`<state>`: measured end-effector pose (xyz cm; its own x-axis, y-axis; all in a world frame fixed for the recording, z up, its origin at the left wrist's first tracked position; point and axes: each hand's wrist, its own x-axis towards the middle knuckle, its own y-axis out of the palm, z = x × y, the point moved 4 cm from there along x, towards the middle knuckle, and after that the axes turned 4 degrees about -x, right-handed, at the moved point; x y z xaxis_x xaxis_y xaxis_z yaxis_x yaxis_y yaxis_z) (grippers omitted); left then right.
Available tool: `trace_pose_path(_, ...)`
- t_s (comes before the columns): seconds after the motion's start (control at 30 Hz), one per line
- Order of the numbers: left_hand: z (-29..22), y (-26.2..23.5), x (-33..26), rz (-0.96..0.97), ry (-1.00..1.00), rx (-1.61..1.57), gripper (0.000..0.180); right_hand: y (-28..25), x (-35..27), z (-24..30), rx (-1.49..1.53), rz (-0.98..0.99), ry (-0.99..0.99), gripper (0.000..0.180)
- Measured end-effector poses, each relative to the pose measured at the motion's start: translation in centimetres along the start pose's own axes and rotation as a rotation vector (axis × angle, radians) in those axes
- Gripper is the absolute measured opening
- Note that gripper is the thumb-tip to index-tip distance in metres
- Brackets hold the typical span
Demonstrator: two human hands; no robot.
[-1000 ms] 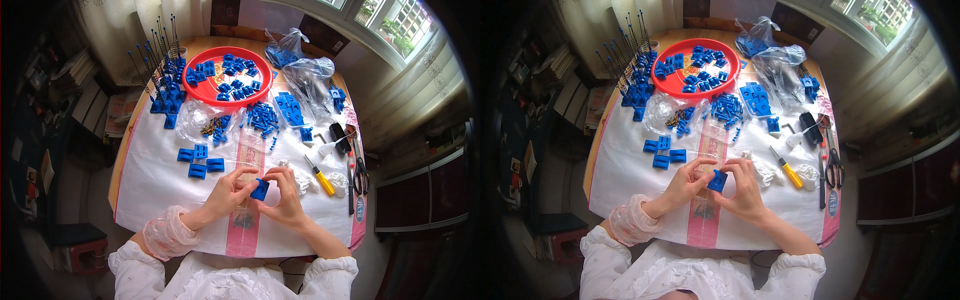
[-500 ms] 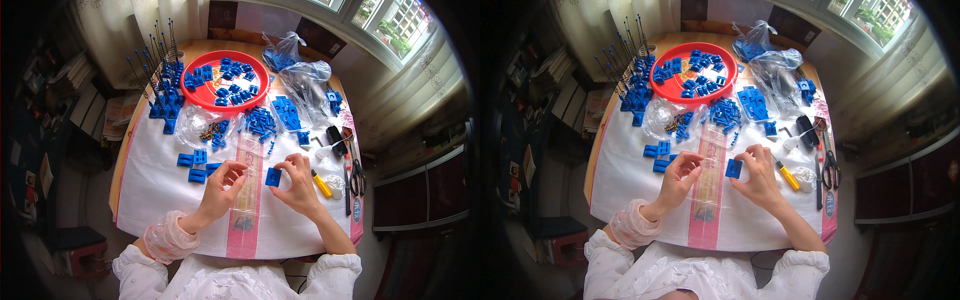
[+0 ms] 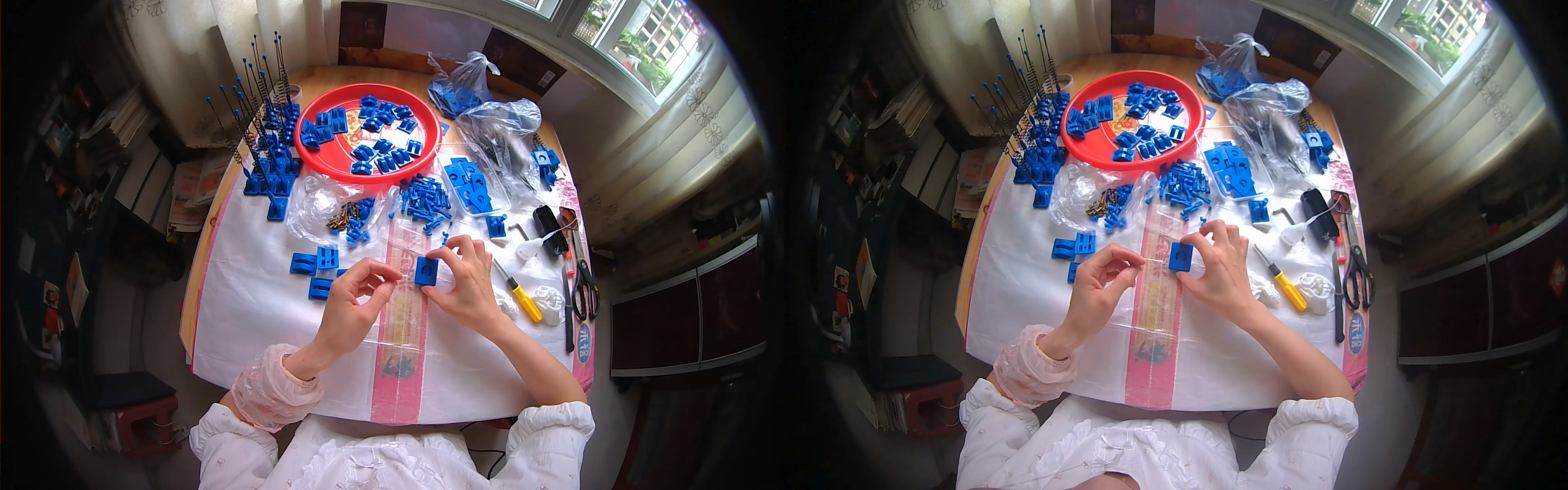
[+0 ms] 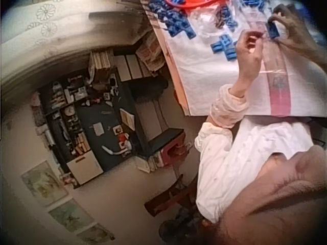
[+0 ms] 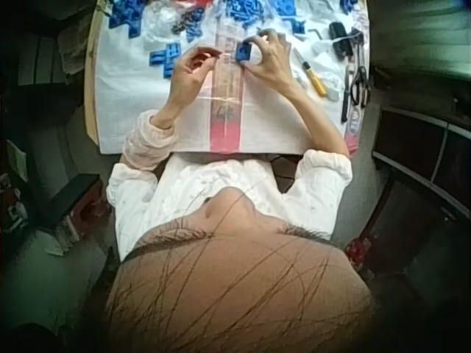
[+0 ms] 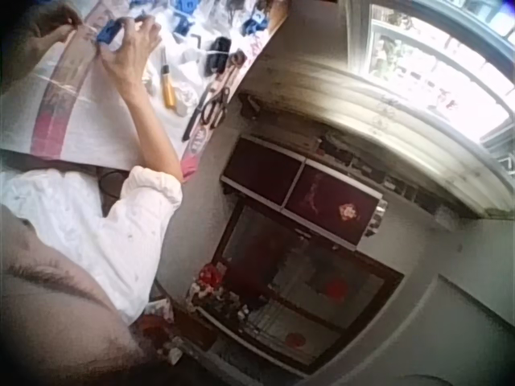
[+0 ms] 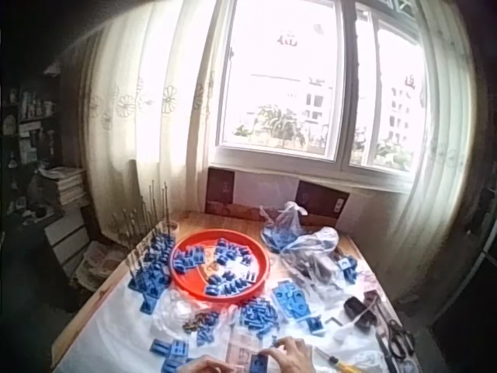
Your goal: Manually assemble blue plastic housing components by applying small parts and snapping pieces together on a workbench.
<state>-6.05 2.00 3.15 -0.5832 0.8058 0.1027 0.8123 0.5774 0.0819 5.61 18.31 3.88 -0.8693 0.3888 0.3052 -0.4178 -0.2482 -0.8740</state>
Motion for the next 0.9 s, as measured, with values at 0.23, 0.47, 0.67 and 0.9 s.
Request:
trace_pose_path(0.23,-0.4,-0.7,0.6,-0.043,0.006,-0.024,0.01,0.0,0.2,-0.3,0.048,0.02,0.021,0.049)
trace_pose_path(0.47,-1.8,-1.6,1.3,-0.021,0.047,0.27,0.012,-0.7,-0.5,-0.1,0.083,-0.01,0.008,0.059)
trace_pose_path(0.67,-3.6,-3.9,1.4,-0.102,0.192,0.833,0.012,-1.8,-2.6,0.1,-0.019,-0.012,0.037,0.06)
trace_pose_path(0.9,-2.3,-4.3,1.3,0.069,0.153,0.889,0.024,-2.4,-3.3,-0.8,-0.001,-0.078,0.065,0.044)
